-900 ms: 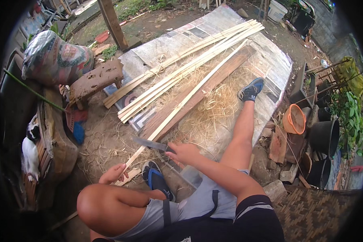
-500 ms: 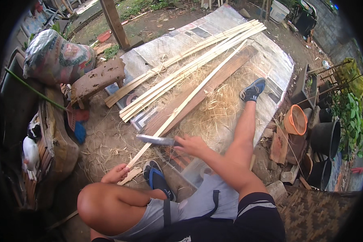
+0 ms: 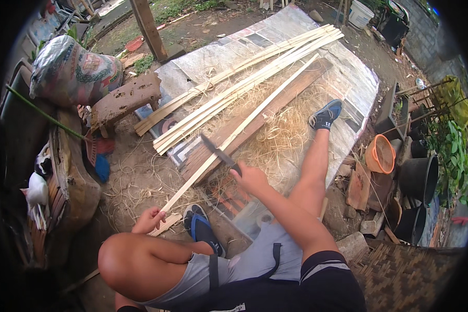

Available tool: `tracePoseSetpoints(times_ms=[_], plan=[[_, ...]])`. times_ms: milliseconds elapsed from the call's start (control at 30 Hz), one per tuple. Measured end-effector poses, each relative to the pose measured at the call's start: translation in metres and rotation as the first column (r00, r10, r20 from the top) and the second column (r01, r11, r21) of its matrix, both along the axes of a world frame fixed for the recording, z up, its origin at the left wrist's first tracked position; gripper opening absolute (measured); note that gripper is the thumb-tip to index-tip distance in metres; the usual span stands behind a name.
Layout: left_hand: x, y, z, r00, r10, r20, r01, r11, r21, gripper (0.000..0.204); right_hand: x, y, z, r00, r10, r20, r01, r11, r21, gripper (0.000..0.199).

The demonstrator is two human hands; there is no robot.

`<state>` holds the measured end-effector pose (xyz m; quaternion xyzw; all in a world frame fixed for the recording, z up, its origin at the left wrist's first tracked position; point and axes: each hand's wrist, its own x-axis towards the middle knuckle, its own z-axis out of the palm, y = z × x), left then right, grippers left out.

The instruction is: The person sits on the ground and uses a knife to shave thin strips of wood, repeatedly scraping the blade along the length of each strip to smooth or thin it. The person handles multiple strips one at a time, placing finished pieces aside on a tarp.

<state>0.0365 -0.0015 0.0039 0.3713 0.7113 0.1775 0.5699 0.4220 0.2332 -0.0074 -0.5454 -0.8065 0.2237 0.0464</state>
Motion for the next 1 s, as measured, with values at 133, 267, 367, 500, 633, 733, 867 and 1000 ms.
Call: tracePoseSetpoints(times_ms=[133, 267, 367, 500, 633, 733, 867, 1000], plan=[[-0.018, -0.033, 0.002, 0.99, 0.02, -0.14, -0.009, 0.997, 0.075, 0.034, 0.017, 0.004, 0.0, 0.965, 0.259, 0.049, -0.264, 0.957, 0.122, 0.048], [-0.018, -0.032, 0.035, 0.958, -0.045, -0.282, 0.073, 0.993, 0.092, 0.04, 0.087, 0.081, -0.006, 0.846, -0.531, 0.042, 0.524, 0.844, 0.111, 0.048], [-0.049, -0.057, 0.014, 0.998, -0.043, -0.055, 0.043, 0.999, 0.001, 0.047, 0.053, 0.073, 0.015, 0.941, -0.335, -0.046, 0.338, 0.939, 0.062, 0.049], [-0.012, 0.01, 0.028, 0.985, -0.137, 0.106, 0.156, 0.969, -0.19, 0.055, 0.03, 0.032, -0.007, 0.978, -0.201, -0.048, 0.198, 0.978, -0.072, 0.049], [-0.007, 0.011, 0.003, 0.994, -0.042, 0.104, 0.056, 0.989, -0.14, 0.055, -0.018, -0.059, 0.01, 0.893, 0.451, 0.003, -0.439, 0.869, 0.228, 0.049], [-0.032, -0.014, 0.004, 0.971, 0.003, 0.24, 0.041, 0.983, -0.177, 0.053, 0.01, -0.011, 0.002, 0.982, 0.168, -0.087, -0.166, 0.986, 0.032, 0.047], [-0.019, 0.002, 0.023, 0.961, 0.065, 0.27, -0.007, 0.978, -0.209, 0.048, 0.04, 0.025, -0.014, 0.989, -0.145, 0.001, 0.145, 0.989, -0.032, 0.045], [-0.006, 0.015, 0.022, 0.993, -0.067, 0.094, 0.078, 0.989, -0.124, 0.035, -0.001, -0.027, 0.004, 0.899, 0.437, -0.021, -0.434, 0.896, 0.093, 0.045]])
